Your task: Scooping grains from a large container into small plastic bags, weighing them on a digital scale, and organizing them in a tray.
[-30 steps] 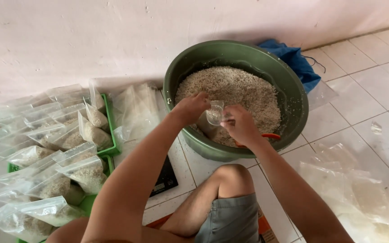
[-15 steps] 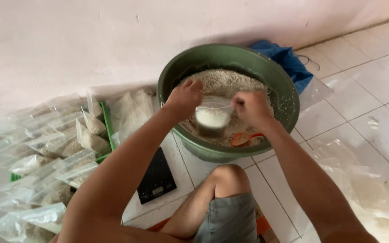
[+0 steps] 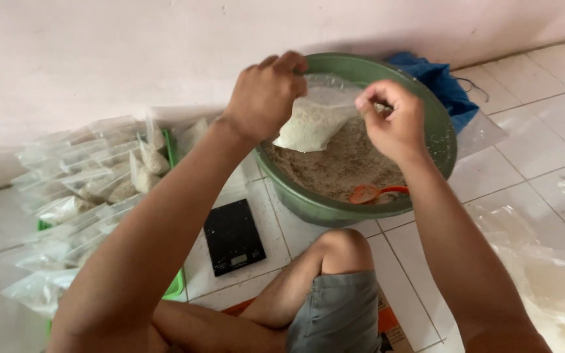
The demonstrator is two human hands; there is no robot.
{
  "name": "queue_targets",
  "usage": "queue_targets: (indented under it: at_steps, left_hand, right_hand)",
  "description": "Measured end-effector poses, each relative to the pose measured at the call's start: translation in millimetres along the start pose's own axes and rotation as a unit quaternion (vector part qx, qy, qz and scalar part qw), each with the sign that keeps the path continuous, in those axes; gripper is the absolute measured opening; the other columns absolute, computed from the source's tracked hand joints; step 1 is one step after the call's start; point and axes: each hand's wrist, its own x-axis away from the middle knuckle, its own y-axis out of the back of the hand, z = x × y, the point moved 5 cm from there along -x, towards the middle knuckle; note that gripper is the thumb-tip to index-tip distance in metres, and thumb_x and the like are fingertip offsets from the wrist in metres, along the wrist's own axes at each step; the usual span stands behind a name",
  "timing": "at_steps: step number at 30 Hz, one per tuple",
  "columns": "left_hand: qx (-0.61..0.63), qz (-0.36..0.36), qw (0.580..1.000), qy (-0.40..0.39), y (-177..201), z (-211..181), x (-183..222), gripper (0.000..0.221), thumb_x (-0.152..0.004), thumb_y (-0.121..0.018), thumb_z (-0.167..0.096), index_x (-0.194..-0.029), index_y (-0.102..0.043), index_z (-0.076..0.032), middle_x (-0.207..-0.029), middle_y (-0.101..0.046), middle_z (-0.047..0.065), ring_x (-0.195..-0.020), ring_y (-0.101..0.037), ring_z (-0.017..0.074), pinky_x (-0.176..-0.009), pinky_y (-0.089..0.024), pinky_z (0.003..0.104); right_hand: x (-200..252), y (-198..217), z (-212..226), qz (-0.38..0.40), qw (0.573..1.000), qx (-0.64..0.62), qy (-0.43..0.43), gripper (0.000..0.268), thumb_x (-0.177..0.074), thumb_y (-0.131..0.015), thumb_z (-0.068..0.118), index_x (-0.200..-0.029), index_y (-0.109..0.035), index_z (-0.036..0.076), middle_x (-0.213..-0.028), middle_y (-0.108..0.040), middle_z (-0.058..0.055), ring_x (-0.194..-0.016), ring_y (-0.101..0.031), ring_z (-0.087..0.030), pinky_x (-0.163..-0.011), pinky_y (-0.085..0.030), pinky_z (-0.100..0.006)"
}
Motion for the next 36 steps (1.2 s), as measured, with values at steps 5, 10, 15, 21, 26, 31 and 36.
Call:
queue_targets:
  at_steps: [5, 10, 15, 21, 26, 31, 36]
  left_hand:
    - [-0.030, -0.123, 0.992, -0.020, 61.1, 16.0, 35.5, 0.021, -0.089, -0.070, -0.005, -0.071, -0.076, -0.014, -0.106, -0.070, 0.000, -0.076, -0.067, 0.0085, -0.059, -0.057, 0.021]
    - [0.108, -0.088, 0.989, 0.046, 95.1, 40.7, 137.9, 0.007, -0.082, -0.077, 0.003, -0.085, -0.075, -0.003, -0.102, -0.066, 0.009, -0.083, -0.065, 0.0191, -0.073, -0.054, 0.032]
    - [0.195, -0.064, 0.963, 0.172, 8.7, 63.7, 261.8, 0.007, -0.086, -0.073, -0.005, -0.083, -0.075, -0.011, -0.090, -0.069, 0.006, -0.082, -0.071, 0.0301, -0.068, -0.056, 0.037]
    - [0.203, -0.087, 0.957, 0.188, -22.4, 57.9, 296.1, 0.008, -0.080, -0.079, -0.005, -0.086, -0.075, -0.008, -0.090, -0.072, 0.006, -0.082, -0.070, 0.0274, -0.070, -0.057, 0.034]
    - [0.198, 0.011, 0.951, 0.236, -102.4, 63.8, 340.7, 0.005, -0.077, -0.075, -0.008, -0.081, -0.073, -0.010, -0.086, -0.071, 0.001, -0.080, -0.069, 0.0249, -0.065, -0.057, 0.037]
    - [0.182, 0.007, 0.951, 0.252, -84.5, 61.4, 327.4, 0.001, -0.085, -0.073, -0.013, -0.085, -0.074, -0.013, -0.090, -0.071, -0.002, -0.085, -0.069, 0.0211, -0.069, -0.056, 0.030]
    - [0.157, 0.068, 0.949, 0.265, -99.0, 69.0, 334.3, 0.006, -0.083, -0.071, -0.010, -0.078, -0.072, -0.014, -0.086, -0.069, -0.003, -0.083, -0.068, 0.0209, -0.065, -0.057, 0.031]
  right_hand:
    - [-10.5, -40.9, 10.1, 0.046, 0.990, -0.126, -0.038, 0.010, -0.094, -0.071, -0.011, -0.100, -0.065, -0.005, -0.094, -0.068, -0.010, -0.077, -0.060, -0.013, -0.071, -0.050, -0.024]
    - [18.1, -110.2, 53.1, 0.082, 0.968, -0.230, -0.061, 0.012, -0.094, -0.070, -0.013, -0.098, -0.064, -0.002, -0.085, -0.065, -0.009, -0.057, -0.048, -0.008, -0.047, -0.038, -0.019]
    - [92.7, -192.0, 36.0, 0.103, 0.982, -0.155, -0.039, 0.006, -0.088, -0.076, 0.006, -0.090, -0.074, 0.011, -0.077, -0.070, -0.003, -0.071, -0.066, -0.014, -0.046, -0.047, -0.021]
    - [149.6, -231.7, 6.1, 0.106, 0.965, -0.180, -0.156, 0.006, -0.087, -0.075, 0.005, -0.092, -0.074, 0.008, -0.078, -0.070, -0.007, -0.066, -0.062, -0.008, -0.041, -0.046, -0.020]
    - [204.1, -276.1, -36.2, 0.151, 0.957, -0.157, -0.193, 0.006, -0.084, -0.078, 0.008, -0.088, -0.074, 0.008, -0.081, -0.073, -0.010, -0.074, -0.071, -0.020, -0.044, -0.053, -0.026]
    - [199.3, -268.7, -32.7, 0.136, 0.939, -0.183, -0.258, 0.007, -0.087, -0.074, 0.002, -0.092, -0.073, 0.006, -0.082, -0.071, -0.007, -0.066, -0.065, -0.013, -0.044, -0.054, -0.024]
    - [199.1, -282.2, -38.3, 0.162, 0.940, -0.165, -0.250, 0.010, -0.082, -0.076, 0.000, -0.089, -0.074, 0.007, -0.080, -0.073, -0.007, -0.070, -0.070, -0.015, -0.043, -0.054, -0.024]
